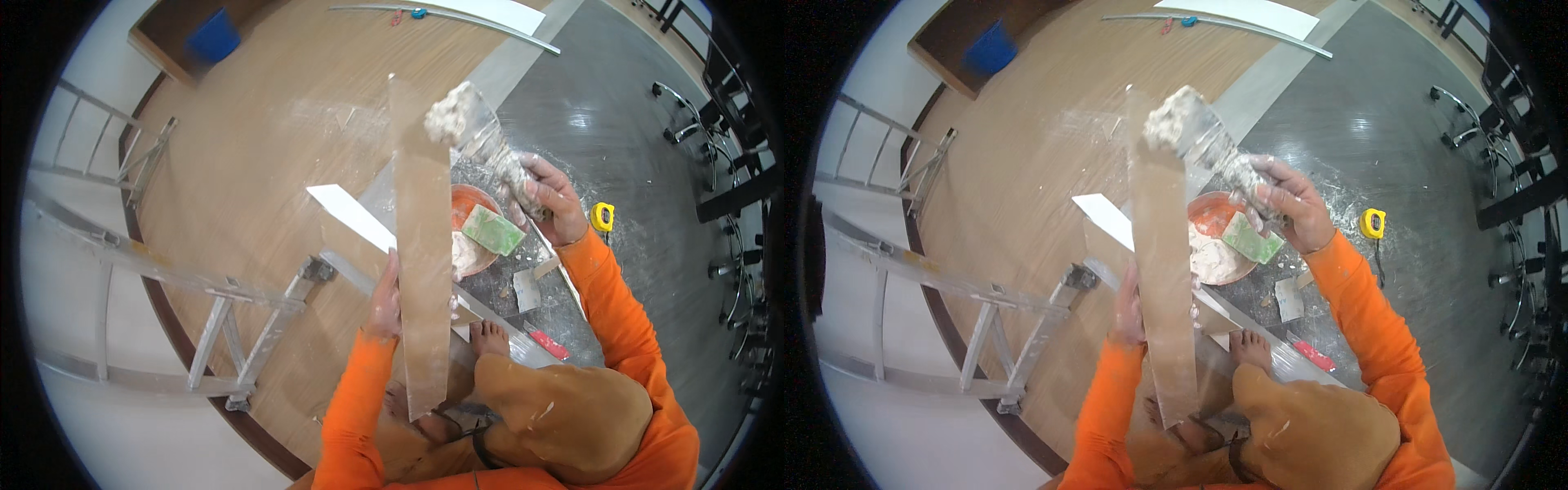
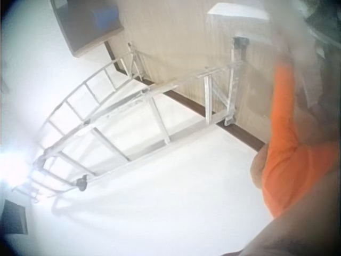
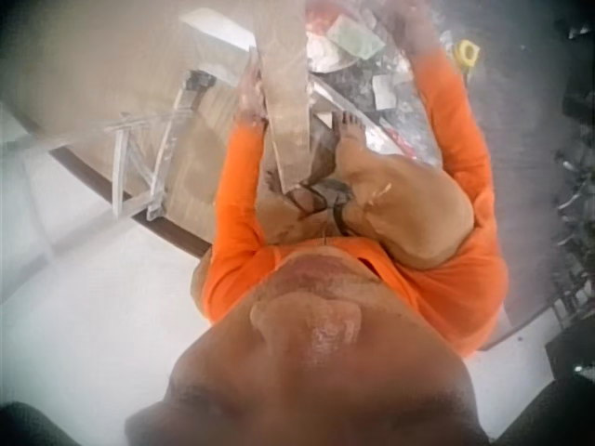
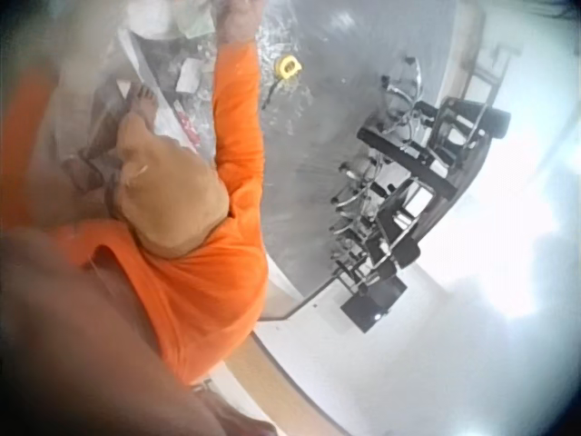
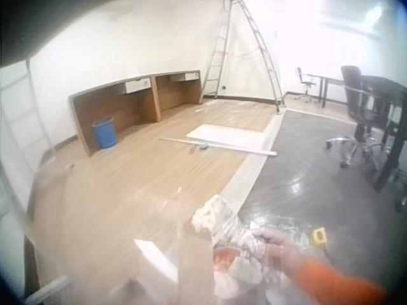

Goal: The person applies plaster to a long wooden strip using a putty knife and a green sanding block. They repeatedly scoop plaster from a bucket, spread it along the strip, and smooth the surface. The person then climbs a ladder and measures a ceiling opening with a metal ruler.

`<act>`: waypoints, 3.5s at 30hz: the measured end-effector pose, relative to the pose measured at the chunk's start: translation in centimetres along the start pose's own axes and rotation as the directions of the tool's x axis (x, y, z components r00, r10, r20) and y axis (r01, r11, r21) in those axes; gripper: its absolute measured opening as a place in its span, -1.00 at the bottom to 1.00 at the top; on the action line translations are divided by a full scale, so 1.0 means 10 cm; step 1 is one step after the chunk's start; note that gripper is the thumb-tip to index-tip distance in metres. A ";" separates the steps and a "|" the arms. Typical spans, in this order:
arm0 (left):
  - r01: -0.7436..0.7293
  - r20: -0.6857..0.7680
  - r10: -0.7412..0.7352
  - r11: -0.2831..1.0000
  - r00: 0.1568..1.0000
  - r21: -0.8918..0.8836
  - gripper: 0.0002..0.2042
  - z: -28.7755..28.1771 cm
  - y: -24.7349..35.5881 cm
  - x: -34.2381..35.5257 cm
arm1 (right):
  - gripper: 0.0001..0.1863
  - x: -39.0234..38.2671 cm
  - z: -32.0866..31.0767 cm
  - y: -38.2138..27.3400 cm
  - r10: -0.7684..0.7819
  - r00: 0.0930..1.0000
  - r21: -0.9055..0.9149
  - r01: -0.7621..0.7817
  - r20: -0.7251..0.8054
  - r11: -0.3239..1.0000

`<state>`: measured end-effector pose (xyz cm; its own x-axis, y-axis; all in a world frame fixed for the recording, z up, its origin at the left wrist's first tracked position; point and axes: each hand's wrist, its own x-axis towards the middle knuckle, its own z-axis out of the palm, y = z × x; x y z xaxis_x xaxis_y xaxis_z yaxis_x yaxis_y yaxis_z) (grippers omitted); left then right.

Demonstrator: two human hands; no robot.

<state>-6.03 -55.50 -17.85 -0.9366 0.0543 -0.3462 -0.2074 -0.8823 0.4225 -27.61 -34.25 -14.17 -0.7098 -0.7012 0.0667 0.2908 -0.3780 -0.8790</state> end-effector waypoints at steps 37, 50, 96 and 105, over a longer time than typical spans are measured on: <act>-0.308 -0.145 0.312 0.950 0.939 0.051 -0.29 -1.71 0.16 0.03 | -0.57 -0.95 0.02 1.51 0.208 0.955 0.210 -0.163 -0.212 0.964; -0.180 -0.176 0.223 0.956 0.959 0.231 -0.42 -1.43 -0.21 0.36 | -0.53 -0.79 -0.09 1.36 0.157 0.979 0.205 -0.127 -0.133 0.970; 0.004 -0.027 -0.112 -0.196 0.993 0.981 -0.37 1.14 0.44 -2.78 | -0.54 -1.49 0.92 -1.85 -0.248 0.967 0.261 0.226 0.052 0.938; 0.045 -0.079 -0.109 -0.284 0.991 0.958 -0.35 1.64 0.42 -3.06 | -0.55 -1.77 1.00 -1.92 -0.228 0.973 0.232 0.225 -0.010 0.946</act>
<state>17.08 -53.18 8.24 -0.8828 0.1133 -0.4558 -0.2541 0.7011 0.6663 -14.22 -20.60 6.28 -0.7640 -0.5901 0.2609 0.2645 -0.6553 -0.7075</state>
